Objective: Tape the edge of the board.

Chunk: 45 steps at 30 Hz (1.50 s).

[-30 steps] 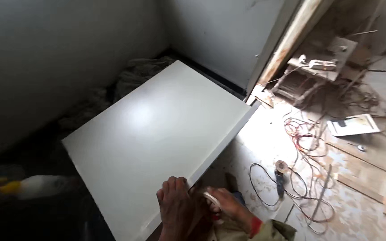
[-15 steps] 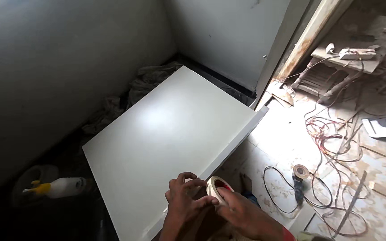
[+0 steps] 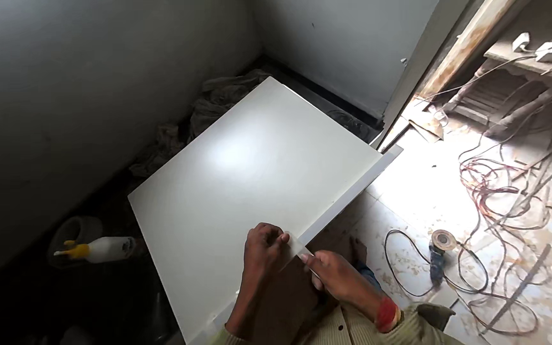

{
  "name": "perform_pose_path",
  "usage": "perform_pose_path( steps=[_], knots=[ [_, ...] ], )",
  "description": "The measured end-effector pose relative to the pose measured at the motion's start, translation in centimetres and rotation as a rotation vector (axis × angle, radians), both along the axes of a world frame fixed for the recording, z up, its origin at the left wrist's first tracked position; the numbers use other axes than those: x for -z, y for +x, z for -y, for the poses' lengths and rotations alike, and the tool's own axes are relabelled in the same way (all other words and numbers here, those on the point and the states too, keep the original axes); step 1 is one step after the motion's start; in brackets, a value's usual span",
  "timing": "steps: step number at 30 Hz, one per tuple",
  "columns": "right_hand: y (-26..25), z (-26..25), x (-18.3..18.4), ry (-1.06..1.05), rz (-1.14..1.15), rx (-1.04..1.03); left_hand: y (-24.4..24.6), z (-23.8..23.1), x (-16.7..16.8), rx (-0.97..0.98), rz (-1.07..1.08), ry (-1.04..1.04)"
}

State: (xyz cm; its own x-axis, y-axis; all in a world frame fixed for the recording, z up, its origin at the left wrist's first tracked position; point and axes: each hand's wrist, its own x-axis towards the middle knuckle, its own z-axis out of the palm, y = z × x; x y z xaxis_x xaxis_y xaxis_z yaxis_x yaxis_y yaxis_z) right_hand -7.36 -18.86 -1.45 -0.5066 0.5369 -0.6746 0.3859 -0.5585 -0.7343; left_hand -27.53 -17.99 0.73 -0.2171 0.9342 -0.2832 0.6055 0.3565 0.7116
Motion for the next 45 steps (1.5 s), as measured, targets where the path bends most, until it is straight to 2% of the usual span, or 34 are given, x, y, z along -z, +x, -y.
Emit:
perform_pose_path(
  steps=[3,6,9,11,13,15,17,20,23,27,33,38,41,43,45],
  knots=[
    [-0.1,0.2,-0.1,-0.017,-0.005,0.016,0.5,0.2,0.0,-0.006,-0.059,0.017],
    [-0.3,0.3,0.3,-0.023,0.011,0.023,0.7,0.1,0.4,0.118,-0.241,0.041],
    [-0.7,0.2,0.4,-0.019,0.061,0.032,0.2,-2.1,-1.1,0.316,-0.335,-0.192],
    [-0.8,0.1,0.4,-0.027,0.092,0.007,0.4,-3.0,-1.6,0.405,-0.372,-0.267],
    [-0.9,-0.3,0.5,-0.05,0.114,-0.02,0.1,-2.4,-1.2,0.397,-0.345,-0.138],
    [-0.8,-0.5,0.7,-0.059,0.12,-0.014,-0.7,-0.7,0.1,0.347,-0.234,0.098],
    [-0.6,-0.8,0.8,-0.078,0.122,0.006,-0.4,1.1,0.5,0.312,-0.16,0.216],
    [-0.4,-0.4,1.6,-0.059,0.114,0.007,1.7,3.3,1.4,0.27,-0.33,0.435],
    [-0.1,-0.2,2.6,-0.036,0.043,-0.004,2.4,3.2,2.4,0.272,-0.479,0.582],
    [-0.2,-0.6,2.9,-0.032,0.103,0.046,2.7,3.3,2.6,0.262,-0.59,0.576],
    [0.1,0.0,4.3,0.025,0.008,0.029,2.4,3.1,3.4,0.213,-0.534,0.531],
    [0.1,-0.3,3.3,-0.354,-0.279,0.316,2.9,3.1,3.6,0.171,-0.612,0.605],
    [0.2,-0.4,3.7,-0.521,-0.237,0.37,3.4,3.2,3.7,0.174,-0.669,0.625],
    [0.7,0.3,4.9,-0.515,-0.156,0.394,3.5,3.3,3.8,0.186,-0.712,0.627],
    [2.5,0.2,4.8,-0.359,-0.135,0.357,3.5,3.1,3.4,0.184,-0.745,0.582]
  ],
)
